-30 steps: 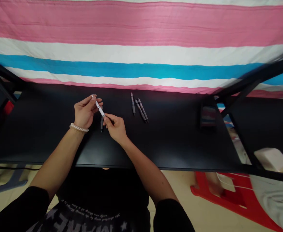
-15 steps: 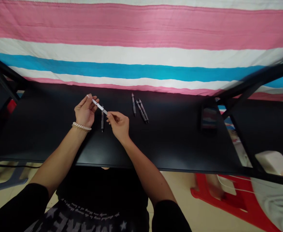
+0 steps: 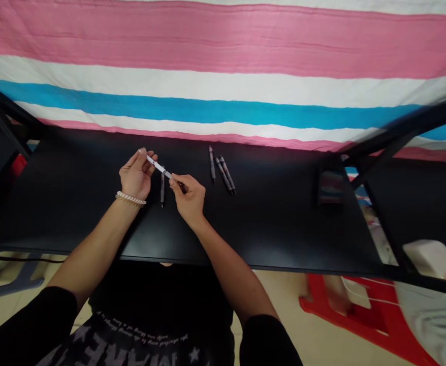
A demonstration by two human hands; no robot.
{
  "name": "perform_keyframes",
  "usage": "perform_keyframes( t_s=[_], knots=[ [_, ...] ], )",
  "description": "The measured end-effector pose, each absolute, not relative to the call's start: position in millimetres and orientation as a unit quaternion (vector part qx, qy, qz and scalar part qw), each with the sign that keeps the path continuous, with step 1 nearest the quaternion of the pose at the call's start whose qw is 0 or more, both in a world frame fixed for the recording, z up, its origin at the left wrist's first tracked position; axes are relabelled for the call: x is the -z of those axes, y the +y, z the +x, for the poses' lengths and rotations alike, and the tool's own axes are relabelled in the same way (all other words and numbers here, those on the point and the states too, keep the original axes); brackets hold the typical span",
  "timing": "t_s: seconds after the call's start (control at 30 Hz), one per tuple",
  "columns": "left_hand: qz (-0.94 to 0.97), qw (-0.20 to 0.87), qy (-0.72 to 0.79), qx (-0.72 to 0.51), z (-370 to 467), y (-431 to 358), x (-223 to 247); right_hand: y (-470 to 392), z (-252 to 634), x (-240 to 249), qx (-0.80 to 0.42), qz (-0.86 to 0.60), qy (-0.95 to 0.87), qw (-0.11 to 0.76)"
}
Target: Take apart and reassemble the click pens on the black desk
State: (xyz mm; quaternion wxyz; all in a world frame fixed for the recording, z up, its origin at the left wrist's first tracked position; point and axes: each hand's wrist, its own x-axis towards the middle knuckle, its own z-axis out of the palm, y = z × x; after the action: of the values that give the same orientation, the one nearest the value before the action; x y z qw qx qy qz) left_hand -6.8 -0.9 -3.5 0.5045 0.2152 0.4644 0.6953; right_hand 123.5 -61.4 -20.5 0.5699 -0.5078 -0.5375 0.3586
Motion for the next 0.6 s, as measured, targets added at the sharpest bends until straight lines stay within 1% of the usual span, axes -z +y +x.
perform_keyframes(
  t_s=[0.07,0.13,0.3,0.4,0.53,0.6],
  knots=[
    [0.222,0.501,0.460,-0.699,-7.4,-0.6,4.9,-63.9,123.2,16.5,-0.297,-0.505,-0.562,0.584],
    [0.225,0.499,0.454,-0.703,-6.9,-0.8,6.1,-65.5,123.7,13.4,-0.260,-0.505,-0.581,0.583],
    [0.214,0.500,0.461,-0.701,-3.0,-2.5,6.7,-64.1,126.7,14.3,-0.230,-0.504,-0.595,0.583],
    [0.220,0.494,0.468,-0.699,-3.5,-2.0,7.5,-62.4,126.6,16.8,-0.232,-0.499,-0.606,0.574],
    [0.232,0.491,0.467,-0.698,-6.6,0.0,8.7,-61.8,124.3,19.1,-0.298,-0.517,-0.583,0.551],
    [0.226,0.492,0.464,-0.701,-7.0,0.4,8.7,-61.6,124.0,19.7,-0.305,-0.512,-0.587,0.548]
  ],
)
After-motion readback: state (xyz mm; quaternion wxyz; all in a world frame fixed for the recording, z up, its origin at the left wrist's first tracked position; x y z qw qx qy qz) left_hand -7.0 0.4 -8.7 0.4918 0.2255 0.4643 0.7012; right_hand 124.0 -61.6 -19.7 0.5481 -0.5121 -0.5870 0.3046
